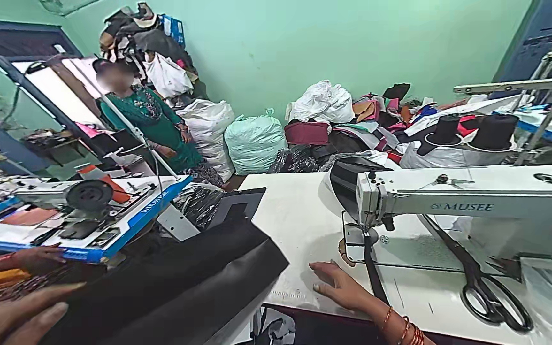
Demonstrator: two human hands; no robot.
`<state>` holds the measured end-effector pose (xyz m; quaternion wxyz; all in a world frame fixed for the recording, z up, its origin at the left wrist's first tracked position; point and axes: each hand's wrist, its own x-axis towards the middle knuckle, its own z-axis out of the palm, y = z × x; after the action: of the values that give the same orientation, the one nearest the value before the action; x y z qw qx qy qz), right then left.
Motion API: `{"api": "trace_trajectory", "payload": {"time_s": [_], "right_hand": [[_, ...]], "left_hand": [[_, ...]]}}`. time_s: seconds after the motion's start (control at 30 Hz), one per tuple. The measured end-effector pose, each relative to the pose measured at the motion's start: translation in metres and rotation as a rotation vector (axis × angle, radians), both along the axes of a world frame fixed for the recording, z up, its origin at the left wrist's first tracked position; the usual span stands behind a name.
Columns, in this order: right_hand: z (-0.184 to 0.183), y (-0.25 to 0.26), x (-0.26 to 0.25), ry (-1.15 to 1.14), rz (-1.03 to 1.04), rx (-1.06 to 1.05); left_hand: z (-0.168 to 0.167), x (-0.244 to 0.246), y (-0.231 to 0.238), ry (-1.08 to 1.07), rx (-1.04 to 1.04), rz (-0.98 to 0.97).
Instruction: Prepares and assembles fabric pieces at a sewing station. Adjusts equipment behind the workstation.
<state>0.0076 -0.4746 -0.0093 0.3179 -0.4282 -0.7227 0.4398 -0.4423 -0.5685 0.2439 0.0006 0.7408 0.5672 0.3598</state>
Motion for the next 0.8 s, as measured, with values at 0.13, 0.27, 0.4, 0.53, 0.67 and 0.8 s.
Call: {"api": "trace_trajectory", "payload": {"time_s": [0.13, 0.27, 0.4, 0.53, 0.67, 0.8], "right_hand": [[-0.008, -0.010, 0.018, 0.655, -0.171, -0.170], [-0.007, -0.017, 0.023, 0.930, -0.281, -0.363], [-0.008, -0.025, 0.024, 0.973, -0.415, -0.409], [-0.009, -0.040, 0.027, 0.975, -0.495, -0.380], [-0.008, -0.044, 0.027, 0.921, -0.487, -0.334], [-0.009, -0.042, 0.030, 0.899, -0.462, -0.344]], "left_hand": [[0.031, 0.063, 0.113, 0.330, 0.208, -0.211], [0.017, 0.175, 0.222, 0.448, 0.368, -0.378], [-0.036, 0.265, 0.244, 0.324, 0.221, -0.404], [-0.100, 0.302, 0.193, 0.281, -0.221, -0.402], [-0.166, 0.306, 0.124, 0.138, -0.264, -0.344], [-0.235, 0.305, 0.074, 0.064, 0.249, -0.332]]}}
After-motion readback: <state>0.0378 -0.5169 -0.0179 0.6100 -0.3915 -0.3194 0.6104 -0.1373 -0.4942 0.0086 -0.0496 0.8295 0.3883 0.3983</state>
